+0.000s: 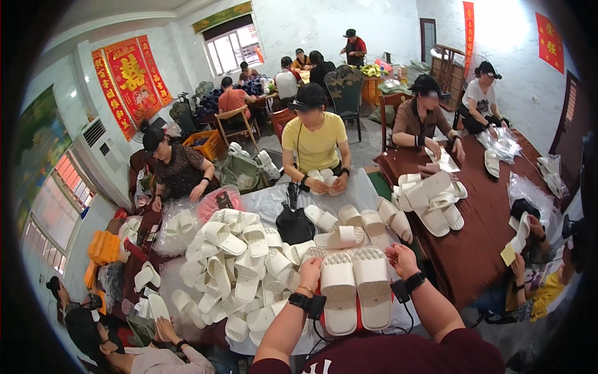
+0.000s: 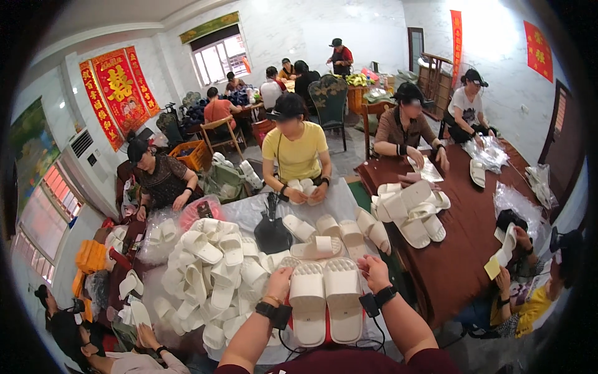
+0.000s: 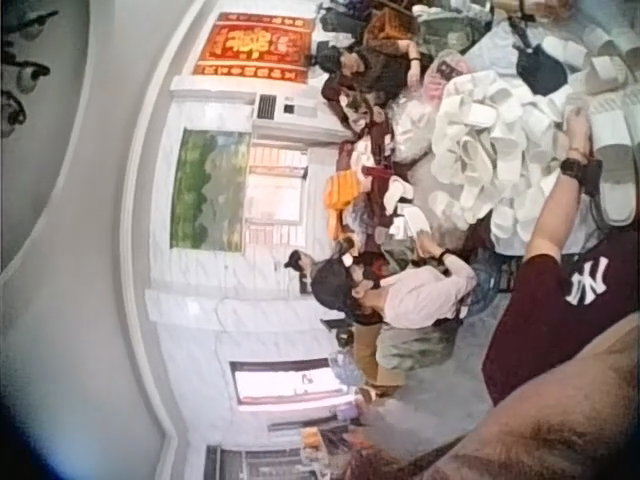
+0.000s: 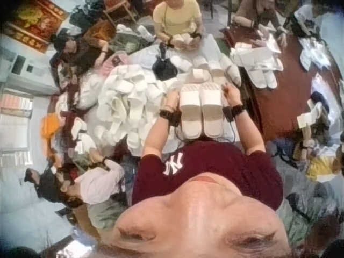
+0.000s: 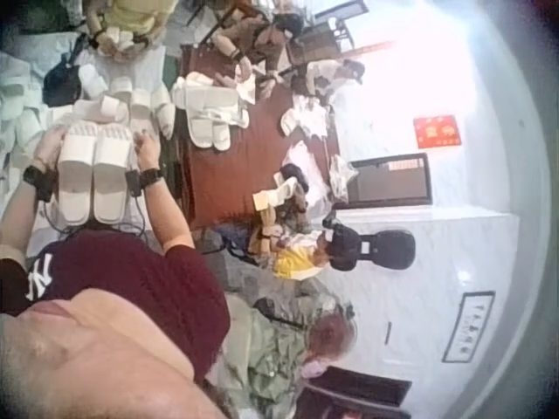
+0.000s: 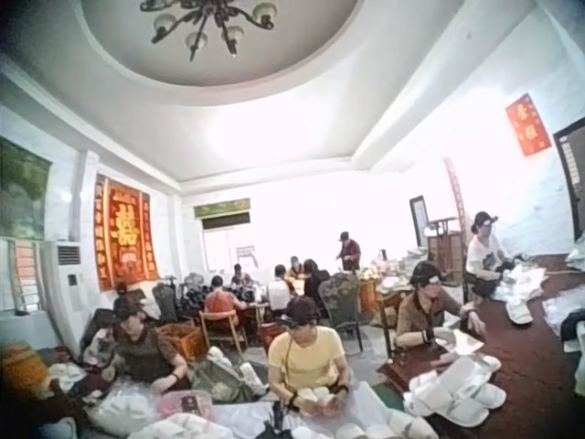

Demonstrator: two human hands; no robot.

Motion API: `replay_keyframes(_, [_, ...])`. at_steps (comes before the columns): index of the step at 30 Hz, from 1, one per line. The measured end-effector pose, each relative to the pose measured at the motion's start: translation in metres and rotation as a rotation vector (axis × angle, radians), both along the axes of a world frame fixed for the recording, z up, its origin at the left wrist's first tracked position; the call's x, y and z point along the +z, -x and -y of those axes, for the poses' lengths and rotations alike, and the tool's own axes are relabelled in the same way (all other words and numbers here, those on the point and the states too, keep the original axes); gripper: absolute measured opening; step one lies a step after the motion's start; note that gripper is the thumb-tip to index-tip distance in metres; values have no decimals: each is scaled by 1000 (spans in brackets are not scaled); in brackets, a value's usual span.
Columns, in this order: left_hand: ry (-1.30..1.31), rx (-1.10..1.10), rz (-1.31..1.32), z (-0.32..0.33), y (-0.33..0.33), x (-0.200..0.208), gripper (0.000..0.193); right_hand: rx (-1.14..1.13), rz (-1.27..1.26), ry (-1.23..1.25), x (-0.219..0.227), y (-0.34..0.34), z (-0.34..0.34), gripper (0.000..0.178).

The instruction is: Manually assemble shoe components, specifically placing white upper pieces onto red-soled bases and organizing finished pairs.

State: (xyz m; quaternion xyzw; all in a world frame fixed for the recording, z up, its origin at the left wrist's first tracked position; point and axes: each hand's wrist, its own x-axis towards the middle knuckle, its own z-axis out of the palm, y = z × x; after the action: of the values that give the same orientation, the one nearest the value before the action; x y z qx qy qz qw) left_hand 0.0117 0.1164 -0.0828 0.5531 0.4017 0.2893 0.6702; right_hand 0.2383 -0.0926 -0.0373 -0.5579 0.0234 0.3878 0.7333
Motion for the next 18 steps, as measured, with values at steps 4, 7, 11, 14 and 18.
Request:
replay_keyframes(4, [-367, 23, -152, 14, -17, 39, 27, -56, 134, -19, 14, -5, -9, 18])
replay_keyframes(7, [-475, -6, -170, 21, -33, 60, 29, 122, 410, -184, 6, -4, -25, 16])
replay_keyframes(11, [-620, -118, -103, 34, -45, 60, 27, 271, 619, -95, 45, 45, -47, 15])
replay_keyframes(14, [-416, -207, -83, 50, -53, 60, 29, 290, 624, -61, 42, 62, -50, 15])
replay_keyframes(18, [-510, -242, -148, 62, -48, 73, 28, 261, 656, -46, 31, 65, -46, 16])
